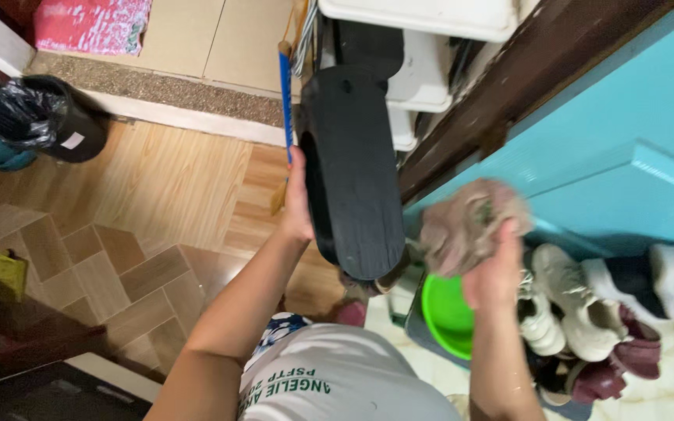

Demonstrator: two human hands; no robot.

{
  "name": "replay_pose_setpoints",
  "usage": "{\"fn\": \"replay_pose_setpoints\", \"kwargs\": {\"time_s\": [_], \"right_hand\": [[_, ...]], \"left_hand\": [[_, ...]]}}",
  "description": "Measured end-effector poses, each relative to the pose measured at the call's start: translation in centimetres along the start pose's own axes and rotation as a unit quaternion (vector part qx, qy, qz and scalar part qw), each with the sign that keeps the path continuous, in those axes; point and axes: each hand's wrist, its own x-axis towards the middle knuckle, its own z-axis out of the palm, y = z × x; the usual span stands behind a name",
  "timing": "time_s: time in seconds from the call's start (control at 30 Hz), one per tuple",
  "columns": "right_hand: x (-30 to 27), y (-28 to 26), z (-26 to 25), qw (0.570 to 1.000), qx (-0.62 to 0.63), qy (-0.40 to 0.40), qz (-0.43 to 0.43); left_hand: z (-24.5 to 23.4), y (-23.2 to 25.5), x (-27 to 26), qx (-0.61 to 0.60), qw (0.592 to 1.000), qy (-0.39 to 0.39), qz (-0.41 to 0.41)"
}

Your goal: The person removes various shoes from a shoe rack and places them on the floor. They then use a cloth to wipe the soles and uppers of several shoes, including sandals and sneakers, before returning them to the rack.

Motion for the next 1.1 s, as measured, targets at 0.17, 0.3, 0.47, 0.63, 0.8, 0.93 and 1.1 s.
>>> {"fn": "replay_pose_setpoints", "kwargs": {"time_s": [0.17, 0.3, 0.47, 0.63, 0.8, 0.93, 1.1], "right_hand": [[-2.3, -1.9, 7.5, 0.919, -0.244, -0.232, -0.205], [-2.8, 0.7, 15.3, 0.669, -0.576, -0.197, -0.427], [2.3, 1.6, 19.5, 0.806, -0.418, -0.127, -0.399], [4.0, 1.2, 21.9, 0.842, -0.358, -0.124, -0.384], [-0.4, 6.3, 19.0, 0.703, -0.51, -0.189, -0.458], [-0.9, 10.3, 16.3, 0.696, -0.471, -0.288, -0.46], [2.3, 8.2, 17.0, 0.769, -0.384, -0.165, -0.483]], "left_hand": [[-2.3, 0.1, -0.2, 0.015, 0.999, 0.01, -0.035], [-4.3, 1.3, -0.7, 0.049, 0.996, 0.04, -0.063], [-5.0, 3.6, -1.6, 0.123, 0.991, 0.022, -0.057], [-3.8, 4.6, -1.4, 0.127, 0.99, 0.046, -0.047], [-1.6, 6.2, -0.9, -0.022, 1.0, 0.015, -0.01], [-1.1, 7.5, 0.4, 0.179, 0.977, 0.059, 0.099], [-2.5, 6.0, 0.3, 0.085, 0.996, 0.032, -0.012]]}}
